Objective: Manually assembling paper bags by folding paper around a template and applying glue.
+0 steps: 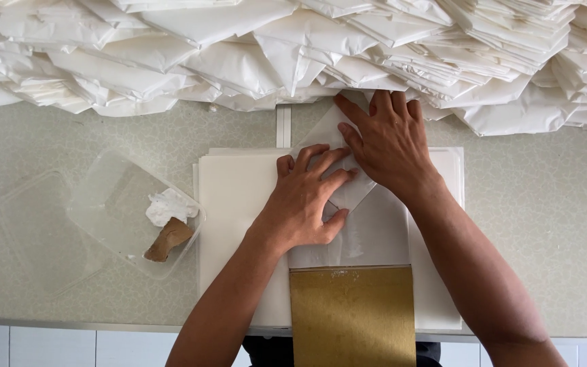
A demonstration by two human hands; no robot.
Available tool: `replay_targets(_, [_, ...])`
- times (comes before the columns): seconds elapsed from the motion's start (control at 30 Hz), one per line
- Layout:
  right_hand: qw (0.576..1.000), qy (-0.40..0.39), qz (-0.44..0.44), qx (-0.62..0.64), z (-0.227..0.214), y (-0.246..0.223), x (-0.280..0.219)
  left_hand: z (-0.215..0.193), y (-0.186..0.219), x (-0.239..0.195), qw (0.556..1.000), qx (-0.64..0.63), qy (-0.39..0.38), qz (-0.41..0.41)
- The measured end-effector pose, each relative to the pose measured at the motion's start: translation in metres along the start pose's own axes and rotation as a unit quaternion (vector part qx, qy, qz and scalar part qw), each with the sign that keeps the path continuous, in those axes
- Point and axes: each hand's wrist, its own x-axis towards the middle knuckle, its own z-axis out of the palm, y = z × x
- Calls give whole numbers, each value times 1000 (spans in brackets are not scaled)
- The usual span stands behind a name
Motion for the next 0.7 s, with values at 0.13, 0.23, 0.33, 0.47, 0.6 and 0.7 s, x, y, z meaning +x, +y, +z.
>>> replay_targets(0.13, [999,-29,14,-6,-3,-4,2,1,1,0,1000,6,-4,-7])
replay_targets(0.23, [999,-32,-7,37,-13,-17,3,-3,11,-5,999,40,10,-14])
replay_targets(0.33, [989,-40,-49,130,-17,-31,3,11,10,-8,995,88,41,-16])
replay_targets(0.47, [977,-77,-50,192,-24,-38,-3,26,5,-11,992,112,58,-22])
replay_targets(0.6, [994,-31,-43,100,-17,-21,1,16,10,-11,993,92,65,-18])
replay_targets(0.7, [999,-4,-17,44,-10,-8,2,12,11,-10,994,80,66,-17])
